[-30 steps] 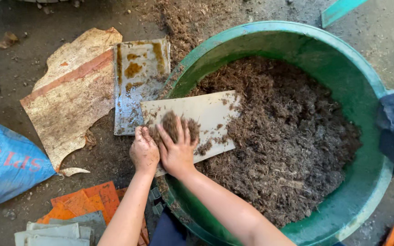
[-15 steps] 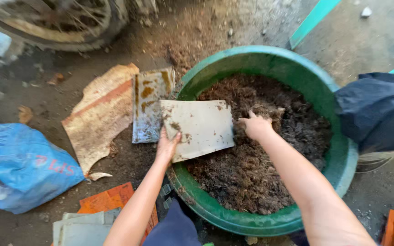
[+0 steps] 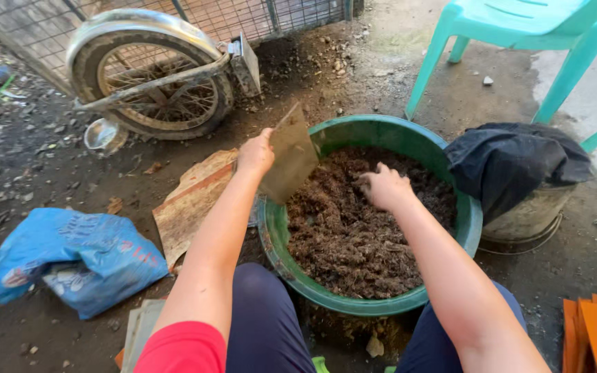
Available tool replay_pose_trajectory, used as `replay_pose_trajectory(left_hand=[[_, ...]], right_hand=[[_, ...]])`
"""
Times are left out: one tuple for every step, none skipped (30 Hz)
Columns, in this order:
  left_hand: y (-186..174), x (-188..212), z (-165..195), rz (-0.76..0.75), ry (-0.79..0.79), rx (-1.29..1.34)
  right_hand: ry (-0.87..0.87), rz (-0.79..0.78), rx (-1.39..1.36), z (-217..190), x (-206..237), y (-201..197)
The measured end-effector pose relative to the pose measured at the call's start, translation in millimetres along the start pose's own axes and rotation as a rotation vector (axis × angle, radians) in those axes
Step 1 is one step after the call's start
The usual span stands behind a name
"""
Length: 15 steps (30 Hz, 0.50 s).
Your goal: The person sits on a low stool and repeatedly scrapes fibrous material from a green basin onto rectangular plates using their hands. They wipe the plates clean and place them on a stack on the ground.
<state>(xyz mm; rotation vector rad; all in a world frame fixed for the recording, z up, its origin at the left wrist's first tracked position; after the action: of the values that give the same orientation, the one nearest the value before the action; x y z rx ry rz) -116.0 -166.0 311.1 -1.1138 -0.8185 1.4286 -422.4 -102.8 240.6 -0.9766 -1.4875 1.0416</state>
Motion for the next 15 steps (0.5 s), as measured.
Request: replay_pose_trajectory(left_hand=[[-9,3,-7,0.046,0.026,-0.028],[-17,10,-18,0.076,-0.015,-0.025],[-25,18,-30,0.106,-0.055,-0.024],[-33,23,-39,0.138,-0.089,-0.026],[-39,26,-43,0.191,-0.071,-0.013],[-44,30,-45,0.238,-0.053,0.0],[-49,33,-45,0.283,-0.036,0.011],[-52,33,-41,0.294,0.002,0.037],[-55,31,-34,0.314,0.043,0.067],[-56,29,-27,0.338,0.079,0.102],[-56,27,-20,0.324,0.127,0.145],[-57,25,-15,0.31,0.177,0.187],[-56,25,-12,0.277,0.18,0.115],[-55,27,-13,0.239,0.18,0.044],[-55,31,-15,0.198,0.177,-0.022]], right_hand=[[0.01,0.06,-0.029,5,3,-3],[0.016,0.117,-0.055,12,6,-6],[0.02,0.173,-0.084,19,9,-9],[0.037,0.154,-0.071,26,12,-11],[0.057,0.139,-0.06,35,15,-14],[0.077,0.119,-0.05,42,18,-16],[0.079,0.129,-0.074,49,20,-18],[0.081,0.149,-0.097,56,20,-21],[0.083,0.177,-0.114,62,19,-24],[0.106,0.153,-0.11,67,19,-25],[0.127,0.13,-0.1,70,17,-26],[0.138,0.095,-0.093,73,15,-26],[0.15,0.055,-0.089,75,14,-26],[0.124,0.071,-0.115,76,13,-26],[0.1,0.084,-0.137,76,12,-26]])
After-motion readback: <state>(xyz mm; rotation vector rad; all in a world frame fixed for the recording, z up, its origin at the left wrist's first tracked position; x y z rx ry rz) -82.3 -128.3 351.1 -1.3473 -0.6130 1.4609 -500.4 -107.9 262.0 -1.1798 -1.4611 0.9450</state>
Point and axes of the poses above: each hand's wrist, its own x-axis away from the middle knuckle, its own y-axis out of the palm, z = x × y, the point moved 1 cm from there along -x, towards the middle knuckle, and after that the axes turned 5 degrees about x, right-handed, at the moved point
